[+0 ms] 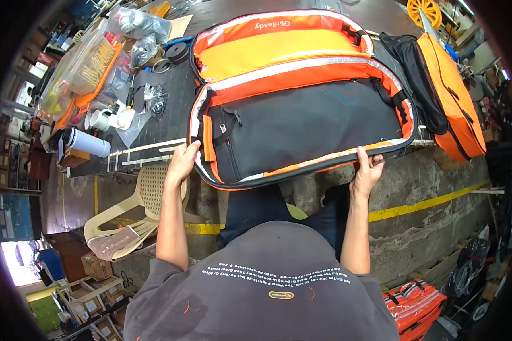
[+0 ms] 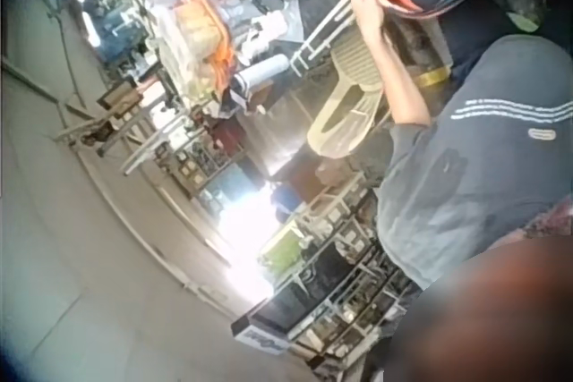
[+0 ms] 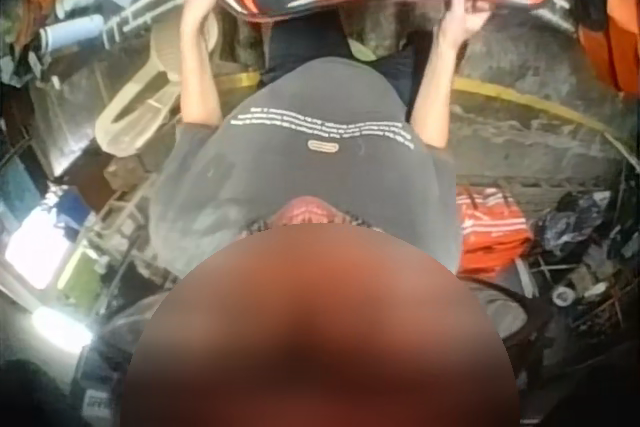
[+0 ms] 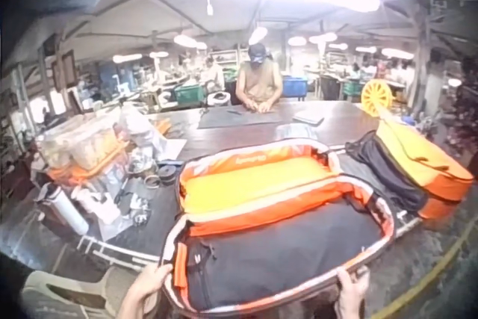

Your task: Inspecting and assembling the components of a medical trauma kit bag, including zipper testing and thread trimming.

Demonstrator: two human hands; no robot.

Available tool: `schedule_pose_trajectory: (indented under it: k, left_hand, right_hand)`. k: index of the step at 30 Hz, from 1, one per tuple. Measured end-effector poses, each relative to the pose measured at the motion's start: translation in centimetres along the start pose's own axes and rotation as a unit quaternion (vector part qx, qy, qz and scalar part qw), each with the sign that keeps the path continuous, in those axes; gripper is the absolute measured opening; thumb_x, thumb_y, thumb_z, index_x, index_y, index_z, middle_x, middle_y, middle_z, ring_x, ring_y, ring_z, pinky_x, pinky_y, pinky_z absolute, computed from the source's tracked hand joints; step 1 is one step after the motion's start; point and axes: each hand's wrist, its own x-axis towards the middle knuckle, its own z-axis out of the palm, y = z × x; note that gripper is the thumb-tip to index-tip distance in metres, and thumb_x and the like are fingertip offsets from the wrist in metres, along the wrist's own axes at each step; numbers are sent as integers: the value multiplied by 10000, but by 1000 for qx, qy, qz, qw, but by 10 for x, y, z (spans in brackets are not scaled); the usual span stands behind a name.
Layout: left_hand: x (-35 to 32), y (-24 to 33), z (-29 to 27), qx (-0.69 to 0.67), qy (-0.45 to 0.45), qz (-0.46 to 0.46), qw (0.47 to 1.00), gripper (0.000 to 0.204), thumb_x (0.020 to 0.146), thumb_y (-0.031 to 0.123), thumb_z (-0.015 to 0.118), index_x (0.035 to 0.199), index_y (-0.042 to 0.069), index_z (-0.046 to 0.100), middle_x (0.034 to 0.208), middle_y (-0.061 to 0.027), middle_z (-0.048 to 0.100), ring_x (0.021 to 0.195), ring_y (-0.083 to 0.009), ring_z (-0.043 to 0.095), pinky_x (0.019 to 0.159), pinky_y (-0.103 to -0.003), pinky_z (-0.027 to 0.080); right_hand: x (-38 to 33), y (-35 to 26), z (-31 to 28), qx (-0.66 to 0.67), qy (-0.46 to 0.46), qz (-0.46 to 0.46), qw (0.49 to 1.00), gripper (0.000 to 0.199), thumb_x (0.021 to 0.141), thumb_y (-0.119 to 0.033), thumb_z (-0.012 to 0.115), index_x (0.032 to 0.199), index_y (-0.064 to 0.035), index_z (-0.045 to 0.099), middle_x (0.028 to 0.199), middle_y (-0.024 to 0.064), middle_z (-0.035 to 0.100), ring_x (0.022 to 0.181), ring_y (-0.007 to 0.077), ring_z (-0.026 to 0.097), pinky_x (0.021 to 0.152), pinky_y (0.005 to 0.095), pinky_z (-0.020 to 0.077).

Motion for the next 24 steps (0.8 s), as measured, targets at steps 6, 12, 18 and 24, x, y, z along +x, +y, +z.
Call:
schedule_pose_trajectory:
  k: [6,12,18,24]
  left_hand:
    - [-57,4,34,-152,28,-32,987,530,1089,392,618,1192,-114,736,986,-98,767,936,-175,681,890,-379,545]
    - [-140,41,115,-254,-47,-94,961,364,1108,297,641,1180,-52,713,1087,-65,758,972,-148,663,917,-350,540]
    - [-152,44,134,-409,-173,-187,876,530,991,175,714,1455,-43,582,1319,-103,715,1192,-186,672,1086,-355,509]
    - [-146,53,149,-218,-185,-24,958,674,1018,318,723,1530,-55,494,1349,-136,686,1142,-205,668,1014,-363,539]
  right_hand:
    - [40,-35,16,-82,-77,-45,993,497,860,133,770,1056,-162,420,939,-65,428,839,49,480,786,232,479]
    - [127,-109,26,-46,-148,-77,985,380,868,111,677,1053,-160,485,892,-82,449,742,38,470,676,206,463]
    - [83,-167,57,-134,-171,-117,969,380,858,87,744,1063,-130,509,895,-63,466,785,41,511,730,223,515]
    - [126,-90,-21,-128,-34,-111,985,254,929,27,745,1022,-104,548,898,-74,494,751,34,480,687,219,430]
